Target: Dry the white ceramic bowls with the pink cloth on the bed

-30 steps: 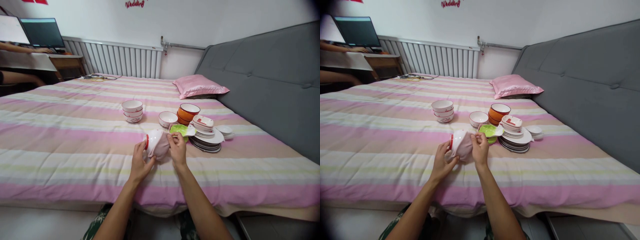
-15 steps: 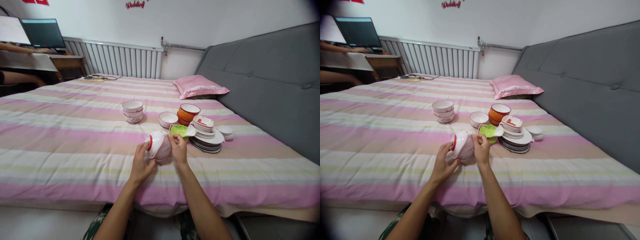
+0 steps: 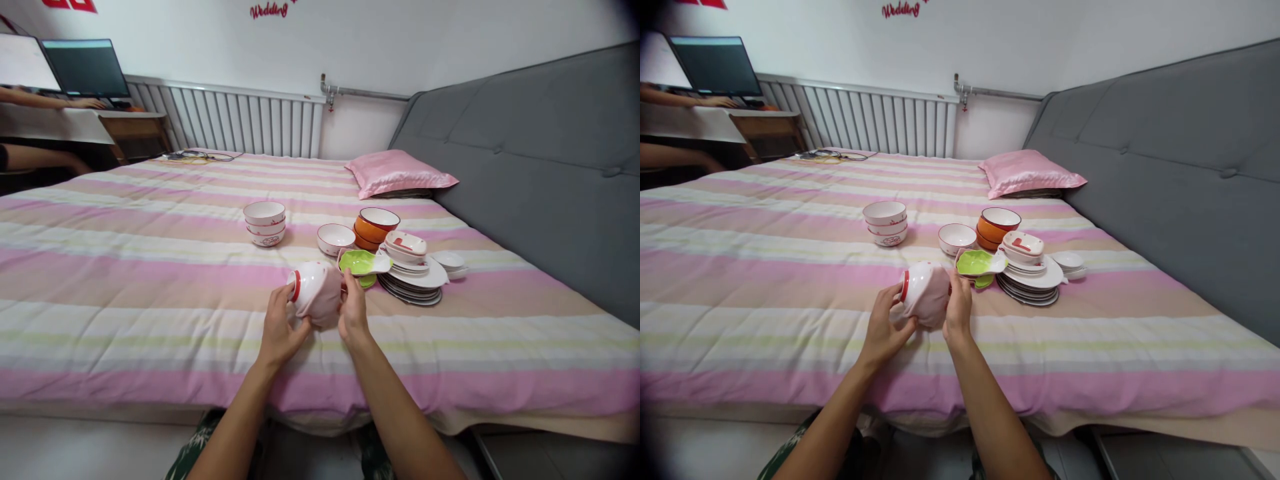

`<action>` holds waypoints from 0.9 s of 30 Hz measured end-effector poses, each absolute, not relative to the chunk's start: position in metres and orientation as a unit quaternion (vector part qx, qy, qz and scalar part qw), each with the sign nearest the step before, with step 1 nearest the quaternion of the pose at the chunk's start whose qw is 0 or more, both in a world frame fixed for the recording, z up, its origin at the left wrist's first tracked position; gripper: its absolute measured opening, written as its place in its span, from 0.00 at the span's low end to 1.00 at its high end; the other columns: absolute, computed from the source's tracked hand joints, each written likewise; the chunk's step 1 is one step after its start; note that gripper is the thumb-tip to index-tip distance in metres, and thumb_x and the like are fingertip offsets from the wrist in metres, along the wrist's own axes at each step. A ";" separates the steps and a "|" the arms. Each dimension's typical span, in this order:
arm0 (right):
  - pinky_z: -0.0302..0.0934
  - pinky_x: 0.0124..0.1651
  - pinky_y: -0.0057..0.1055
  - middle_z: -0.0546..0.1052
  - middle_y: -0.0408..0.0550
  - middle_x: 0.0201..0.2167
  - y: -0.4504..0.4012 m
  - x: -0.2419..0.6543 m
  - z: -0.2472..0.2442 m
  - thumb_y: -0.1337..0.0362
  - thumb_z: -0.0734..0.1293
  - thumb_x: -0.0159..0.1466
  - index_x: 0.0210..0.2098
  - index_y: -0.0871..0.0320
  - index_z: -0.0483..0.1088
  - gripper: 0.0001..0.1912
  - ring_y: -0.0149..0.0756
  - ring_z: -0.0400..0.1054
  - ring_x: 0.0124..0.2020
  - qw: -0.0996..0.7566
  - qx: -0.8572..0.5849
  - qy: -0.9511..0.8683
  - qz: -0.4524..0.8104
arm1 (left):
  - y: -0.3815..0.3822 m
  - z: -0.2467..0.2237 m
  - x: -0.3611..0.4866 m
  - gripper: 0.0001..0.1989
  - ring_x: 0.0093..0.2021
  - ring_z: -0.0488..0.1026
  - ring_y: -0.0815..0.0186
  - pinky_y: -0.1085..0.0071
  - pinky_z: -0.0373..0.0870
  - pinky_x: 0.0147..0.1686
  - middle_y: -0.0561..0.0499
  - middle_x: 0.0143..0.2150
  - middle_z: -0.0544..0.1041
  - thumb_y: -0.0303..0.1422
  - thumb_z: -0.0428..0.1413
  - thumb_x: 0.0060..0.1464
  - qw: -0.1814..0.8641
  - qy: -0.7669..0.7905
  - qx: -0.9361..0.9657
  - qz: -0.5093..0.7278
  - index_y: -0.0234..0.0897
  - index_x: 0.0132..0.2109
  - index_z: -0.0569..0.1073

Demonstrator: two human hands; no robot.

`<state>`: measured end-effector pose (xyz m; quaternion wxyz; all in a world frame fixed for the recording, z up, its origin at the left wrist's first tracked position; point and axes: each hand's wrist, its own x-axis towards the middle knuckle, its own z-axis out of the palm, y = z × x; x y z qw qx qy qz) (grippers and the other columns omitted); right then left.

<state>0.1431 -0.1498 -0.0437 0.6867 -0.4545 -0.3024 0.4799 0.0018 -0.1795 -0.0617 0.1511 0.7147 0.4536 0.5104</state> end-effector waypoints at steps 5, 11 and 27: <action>0.54 0.29 0.25 0.69 0.36 0.23 -0.160 0.135 -0.031 0.55 0.70 0.49 0.27 0.57 0.64 0.14 0.29 0.62 0.26 0.669 -0.452 -0.231 0.543 | -0.176 -0.067 0.000 0.30 0.51 0.67 0.58 0.58 0.70 0.49 0.44 0.50 0.67 0.26 0.56 0.43 0.191 0.477 0.667 0.539 0.36 0.56 0.63; 0.53 0.29 0.26 0.64 0.36 0.21 -0.163 0.126 -0.033 0.48 0.70 0.49 0.25 0.56 0.62 0.20 0.28 0.58 0.24 0.615 -0.509 -0.342 0.496 | -0.174 -0.069 -0.004 0.30 0.52 0.67 0.58 0.58 0.71 0.48 0.44 0.51 0.66 0.26 0.57 0.42 0.220 0.482 0.644 0.552 0.37 0.56 0.63; 0.64 0.45 0.35 0.77 0.50 0.42 -0.162 0.123 -0.052 0.48 0.68 0.55 0.48 0.58 0.68 0.26 0.41 0.71 0.41 0.550 -0.493 -0.510 0.441 | -0.172 -0.073 -0.005 0.30 0.50 0.66 0.60 0.59 0.72 0.47 0.45 0.49 0.66 0.27 0.56 0.44 0.209 0.475 0.660 0.543 0.38 0.57 0.62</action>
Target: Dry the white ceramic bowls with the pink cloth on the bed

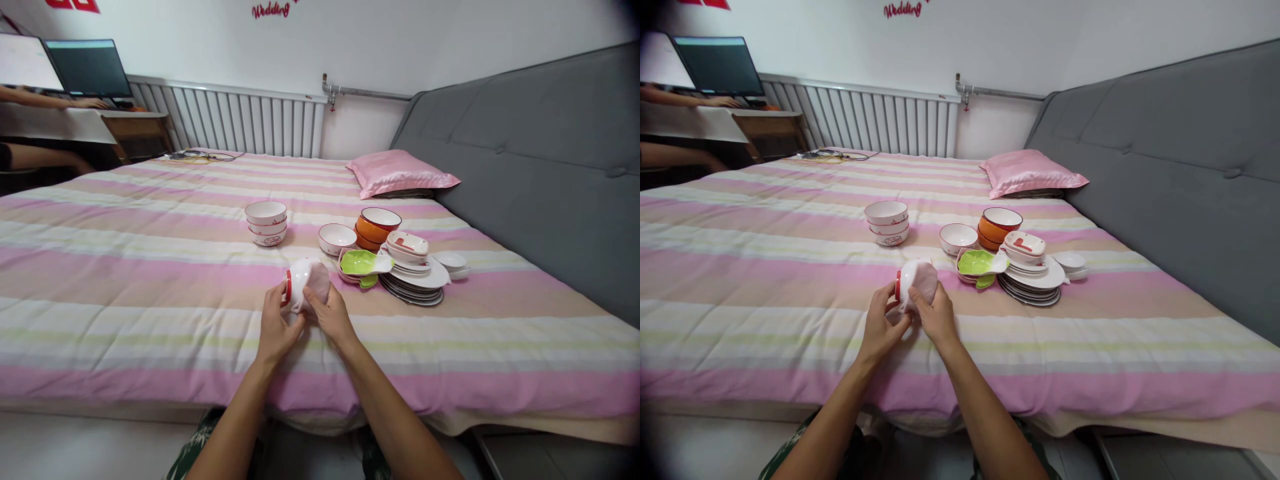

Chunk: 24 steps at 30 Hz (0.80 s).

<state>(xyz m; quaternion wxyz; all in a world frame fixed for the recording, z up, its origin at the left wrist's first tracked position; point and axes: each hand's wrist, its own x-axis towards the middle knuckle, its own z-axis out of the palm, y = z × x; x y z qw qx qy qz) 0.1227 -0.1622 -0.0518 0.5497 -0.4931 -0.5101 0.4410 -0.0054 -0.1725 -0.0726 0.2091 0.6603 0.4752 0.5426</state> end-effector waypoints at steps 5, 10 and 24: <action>0.66 0.45 0.35 0.78 0.50 0.42 -0.162 0.125 -0.049 0.54 0.72 0.52 0.47 0.59 0.69 0.26 0.39 0.72 0.41 0.559 -0.415 -0.465 0.546 | -0.173 -0.072 -0.006 0.31 0.50 0.66 0.60 0.59 0.71 0.48 0.45 0.50 0.65 0.26 0.56 0.43 0.212 0.473 0.665 0.538 0.39 0.57 0.61; 0.67 0.43 0.35 0.78 0.51 0.41 -0.165 0.130 -0.038 0.58 0.75 0.47 0.47 0.60 0.69 0.30 0.40 0.72 0.40 0.533 -0.398 -0.447 0.598 | -0.175 -0.071 -0.003 0.34 0.52 0.64 0.60 0.59 0.70 0.49 0.45 0.51 0.64 0.25 0.55 0.42 0.208 0.473 0.672 0.530 0.39 0.59 0.59; 0.66 0.32 0.31 0.78 0.46 0.29 -0.166 0.133 -0.040 0.59 0.77 0.44 0.37 0.60 0.73 0.22 0.36 0.71 0.28 0.498 -0.394 -0.451 0.627 | -0.175 -0.072 -0.001 0.41 0.58 0.63 0.53 0.53 0.64 0.56 0.39 0.59 0.63 0.34 0.61 0.43 0.197 0.476 0.681 0.521 0.37 0.63 0.54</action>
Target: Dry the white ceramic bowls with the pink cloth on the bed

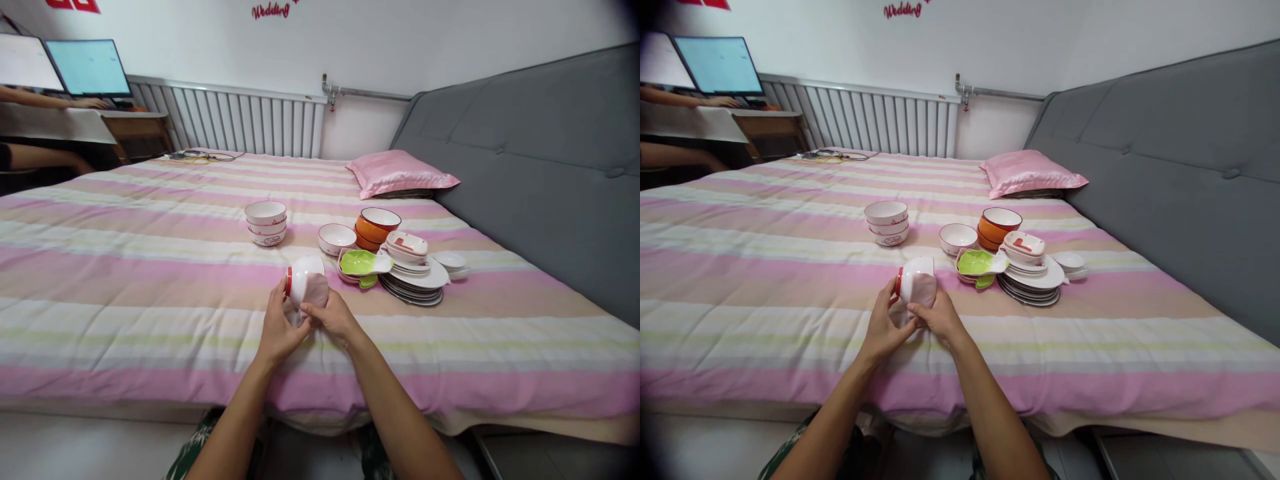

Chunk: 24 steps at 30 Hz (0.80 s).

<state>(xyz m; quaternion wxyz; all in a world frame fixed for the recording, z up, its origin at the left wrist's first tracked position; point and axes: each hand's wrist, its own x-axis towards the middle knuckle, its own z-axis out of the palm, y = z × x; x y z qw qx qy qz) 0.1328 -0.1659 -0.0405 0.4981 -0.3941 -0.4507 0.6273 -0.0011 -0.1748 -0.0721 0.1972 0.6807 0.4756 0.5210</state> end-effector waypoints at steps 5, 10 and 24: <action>0.67 0.32 0.32 0.79 0.48 0.32 -0.163 0.134 -0.046 0.60 0.77 0.43 0.38 0.61 0.73 0.24 0.38 0.72 0.30 0.509 -0.402 -0.448 0.615 | -0.176 -0.071 0.000 0.42 0.61 0.61 0.50 0.50 0.59 0.59 0.38 0.62 0.61 0.34 0.61 0.43 0.212 0.491 0.677 0.506 0.37 0.64 0.53; 0.67 0.36 0.32 0.79 0.48 0.33 -0.158 0.135 -0.056 0.61 0.76 0.44 0.40 0.61 0.73 0.25 0.37 0.72 0.32 0.524 -0.409 -0.468 0.582 | -0.176 -0.068 -0.001 0.43 0.62 0.61 0.51 0.51 0.58 0.60 0.38 0.62 0.61 0.35 0.61 0.42 0.237 0.495 0.667 0.504 0.34 0.63 0.53; 0.67 0.45 0.36 0.80 0.48 0.37 -0.153 0.141 -0.059 0.60 0.77 0.43 0.39 0.58 0.73 0.24 0.38 0.73 0.37 0.572 -0.390 -0.385 0.610 | -0.166 -0.081 -0.006 0.29 0.52 0.69 0.53 0.54 0.67 0.50 0.41 0.51 0.70 0.35 0.60 0.42 0.192 0.517 0.664 0.505 0.36 0.53 0.65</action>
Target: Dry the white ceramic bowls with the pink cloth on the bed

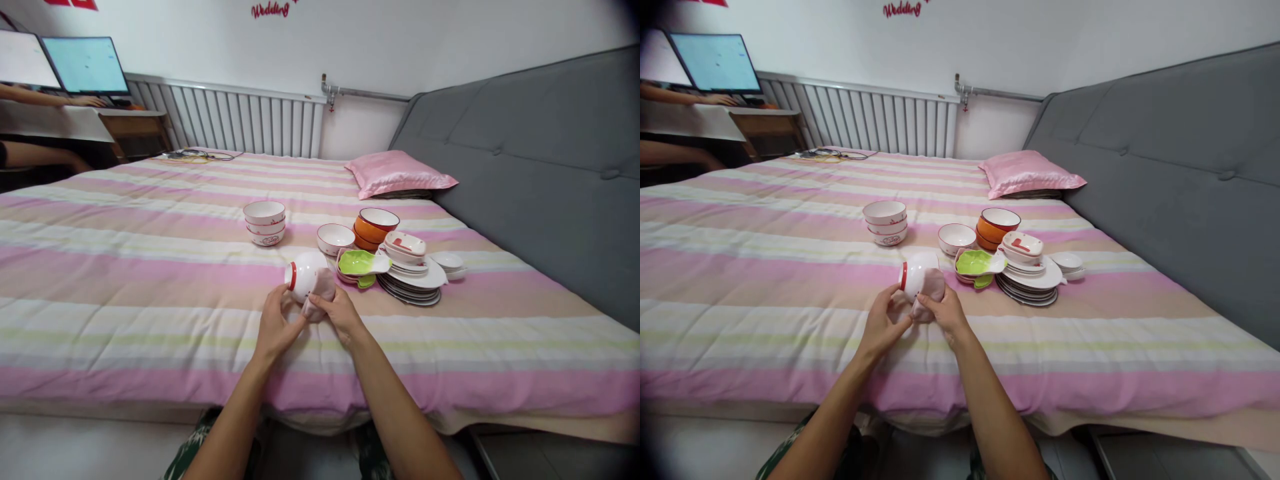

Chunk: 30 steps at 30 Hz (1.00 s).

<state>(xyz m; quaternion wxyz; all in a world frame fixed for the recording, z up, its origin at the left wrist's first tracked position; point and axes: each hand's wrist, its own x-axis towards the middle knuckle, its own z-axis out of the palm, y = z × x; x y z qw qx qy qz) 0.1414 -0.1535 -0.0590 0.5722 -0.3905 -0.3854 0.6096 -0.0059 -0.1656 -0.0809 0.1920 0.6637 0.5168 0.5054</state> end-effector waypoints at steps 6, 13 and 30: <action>0.67 0.48 0.39 0.79 0.47 0.36 -0.153 0.143 -0.059 0.60 0.77 0.43 0.39 0.60 0.72 0.24 0.39 0.74 0.38 0.581 -0.389 -0.377 0.608 | -0.167 -0.080 -0.006 0.31 0.54 0.67 0.54 0.54 0.66 0.51 0.42 0.53 0.68 0.32 0.59 0.43 0.184 0.501 0.687 0.494 0.38 0.56 0.63; 0.67 0.47 0.37 0.79 0.45 0.37 -0.156 0.142 -0.057 0.59 0.76 0.46 0.41 0.58 0.72 0.24 0.37 0.73 0.37 0.600 -0.377 -0.399 0.582 | -0.167 -0.077 -0.012 0.31 0.57 0.63 0.53 0.52 0.64 0.55 0.42 0.56 0.64 0.31 0.57 0.44 0.212 0.474 0.692 0.501 0.39 0.58 0.64; 0.67 0.49 0.36 0.78 0.49 0.44 -0.159 0.141 -0.035 0.57 0.74 0.49 0.45 0.58 0.70 0.25 0.41 0.73 0.45 0.583 -0.340 -0.368 0.639 | -0.176 -0.077 -0.002 0.38 0.64 0.53 0.50 0.50 0.56 0.59 0.42 0.62 0.54 0.34 0.57 0.45 0.273 0.437 0.680 0.522 0.44 0.64 0.56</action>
